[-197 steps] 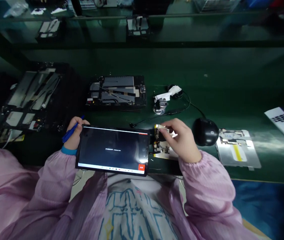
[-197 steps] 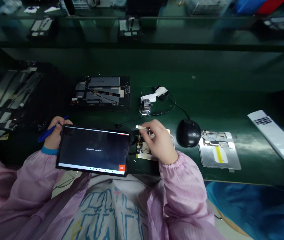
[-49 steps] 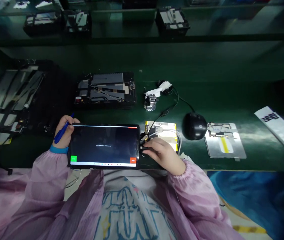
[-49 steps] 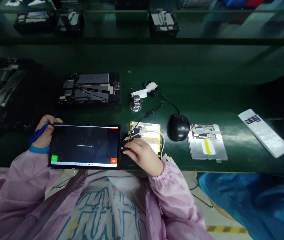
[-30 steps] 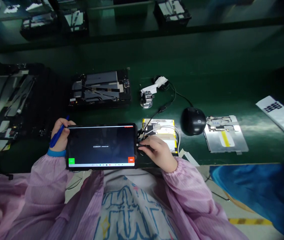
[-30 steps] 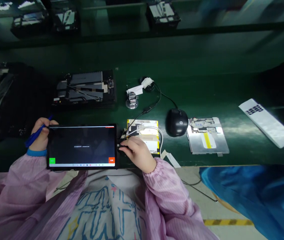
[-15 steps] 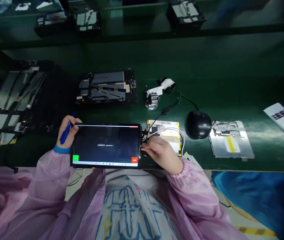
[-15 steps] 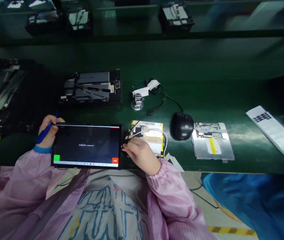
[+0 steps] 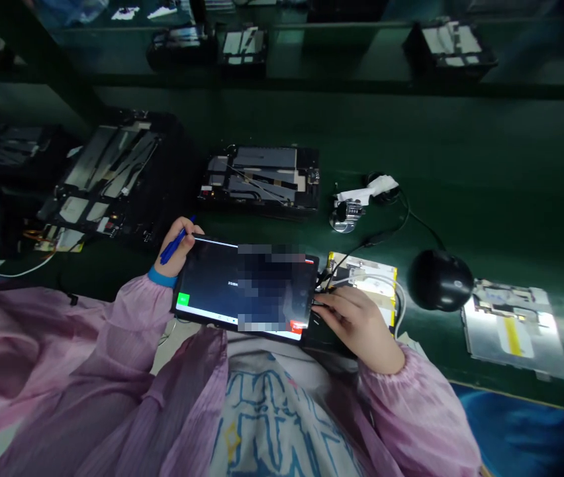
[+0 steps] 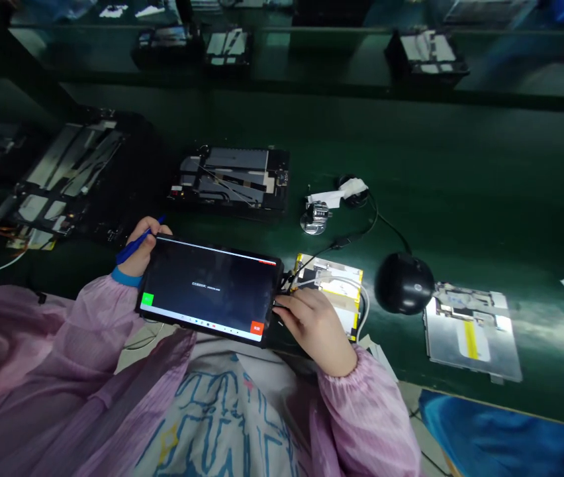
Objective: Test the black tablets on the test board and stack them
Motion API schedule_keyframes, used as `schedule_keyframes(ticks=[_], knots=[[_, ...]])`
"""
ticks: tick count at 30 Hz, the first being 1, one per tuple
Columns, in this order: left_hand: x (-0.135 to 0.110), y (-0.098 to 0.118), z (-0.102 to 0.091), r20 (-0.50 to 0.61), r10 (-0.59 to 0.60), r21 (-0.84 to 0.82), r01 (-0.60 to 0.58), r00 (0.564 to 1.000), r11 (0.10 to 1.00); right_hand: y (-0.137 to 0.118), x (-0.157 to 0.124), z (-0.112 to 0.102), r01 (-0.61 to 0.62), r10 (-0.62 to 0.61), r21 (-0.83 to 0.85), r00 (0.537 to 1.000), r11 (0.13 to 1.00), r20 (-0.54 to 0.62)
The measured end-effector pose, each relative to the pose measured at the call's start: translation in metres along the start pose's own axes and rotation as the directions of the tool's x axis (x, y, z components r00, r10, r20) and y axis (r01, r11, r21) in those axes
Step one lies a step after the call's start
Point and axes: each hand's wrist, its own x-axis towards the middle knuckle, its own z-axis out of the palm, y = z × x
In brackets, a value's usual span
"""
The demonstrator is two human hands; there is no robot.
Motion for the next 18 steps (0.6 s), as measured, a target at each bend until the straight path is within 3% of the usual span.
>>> schedule_keyframes(ticks=[3, 18], knots=[[-0.001, -0.001, -0.003, 0.068, -0.023, -0.016, 0.024, 0.997, 1.0, -0.001, 0.002, -0.002, 0.021, -0.021, -0.021, 1.0, 1.0, 0.01], [-0.001, -0.005, -0.007, 0.112, 0.01, -0.018, -0.008, 0.994, 1.0, -0.008, 0.016, 0.001, 0.098, -0.093, -0.114, 0.995, 0.989, 0.046]])
